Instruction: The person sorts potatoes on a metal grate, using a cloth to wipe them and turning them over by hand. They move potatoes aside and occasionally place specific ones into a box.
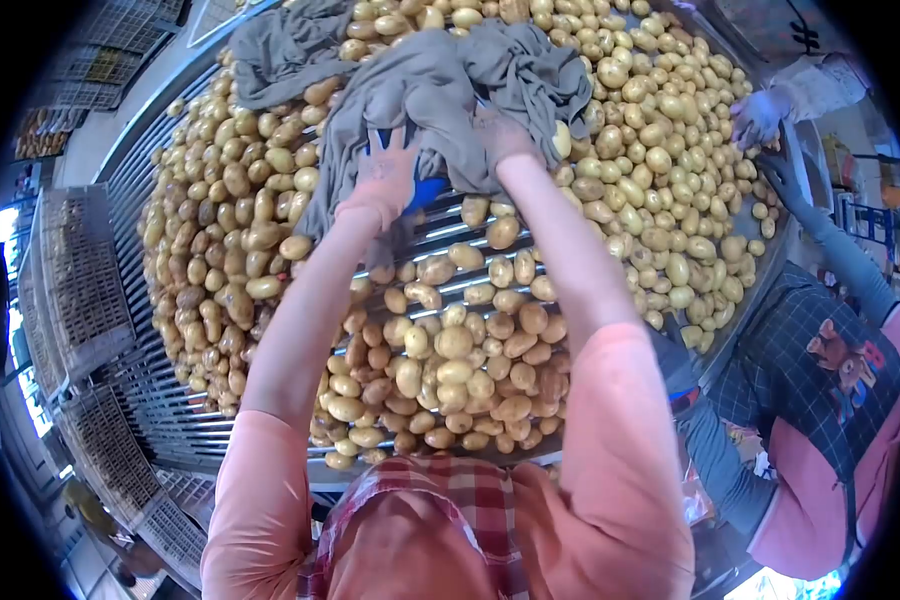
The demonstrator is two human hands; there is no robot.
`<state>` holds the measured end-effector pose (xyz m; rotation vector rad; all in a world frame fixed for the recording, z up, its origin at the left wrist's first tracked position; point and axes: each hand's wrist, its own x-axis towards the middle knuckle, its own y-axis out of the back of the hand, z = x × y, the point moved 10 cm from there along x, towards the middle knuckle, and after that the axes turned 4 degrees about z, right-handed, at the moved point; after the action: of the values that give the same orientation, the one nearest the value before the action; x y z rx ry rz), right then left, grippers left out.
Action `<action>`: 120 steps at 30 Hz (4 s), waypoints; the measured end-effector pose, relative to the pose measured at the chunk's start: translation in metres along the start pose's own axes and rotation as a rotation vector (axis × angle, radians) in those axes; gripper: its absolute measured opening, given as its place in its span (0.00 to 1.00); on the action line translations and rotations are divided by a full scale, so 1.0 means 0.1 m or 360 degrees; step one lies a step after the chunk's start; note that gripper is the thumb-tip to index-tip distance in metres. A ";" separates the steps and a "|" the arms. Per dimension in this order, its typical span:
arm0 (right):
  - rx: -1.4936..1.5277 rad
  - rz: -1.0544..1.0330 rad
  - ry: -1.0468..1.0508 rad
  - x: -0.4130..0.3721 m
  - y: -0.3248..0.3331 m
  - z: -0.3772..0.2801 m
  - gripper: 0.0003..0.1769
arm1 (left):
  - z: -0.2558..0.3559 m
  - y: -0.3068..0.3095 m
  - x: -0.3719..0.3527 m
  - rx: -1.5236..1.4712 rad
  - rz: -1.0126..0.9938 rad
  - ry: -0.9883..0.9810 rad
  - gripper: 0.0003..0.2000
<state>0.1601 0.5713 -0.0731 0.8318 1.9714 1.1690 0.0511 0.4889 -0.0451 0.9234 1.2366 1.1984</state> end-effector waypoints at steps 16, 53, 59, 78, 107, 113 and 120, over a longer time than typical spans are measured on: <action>0.0026 0.0731 -0.0414 -3.76 0.13 -0.23 0.29 | 0.12 -0.05 -3.32 0.0214 -0.0539 -0.0456 0.31; 0.0409 0.0358 -0.0411 -3.12 -0.36 -0.11 0.36 | 0.40 -0.41 -2.98 -0.0084 -0.0810 -0.0394 0.20; 0.0252 0.0329 -0.0482 -2.05 -0.30 -0.12 0.34 | 0.20 -0.62 -2.36 -0.0376 0.0004 -0.0056 0.16; -0.0067 0.0316 -0.0196 -2.72 0.37 -0.01 0.28 | -0.80 0.12 -3.71 -0.0351 -0.0500 0.0628 0.18; -0.0141 0.0681 0.0303 -2.96 0.33 -1.10 0.23 | -1.91 1.17 -3.74 -0.0293 0.0907 0.0649 0.25; 0.0146 0.0519 0.0377 -3.23 -0.06 -1.16 0.21 | -1.63 0.48 -2.32 0.0372 0.0433 0.0608 0.27; 0.0400 0.0417 0.0379 -2.97 0.00 -1.41 0.21 | -1.46 -0.30 -2.87 -0.1365 0.0110 0.0397 0.32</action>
<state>0.2111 0.2692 0.0473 1.1539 2.2903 1.2295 -0.0691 0.1888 -0.0413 0.1804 0.7378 1.7289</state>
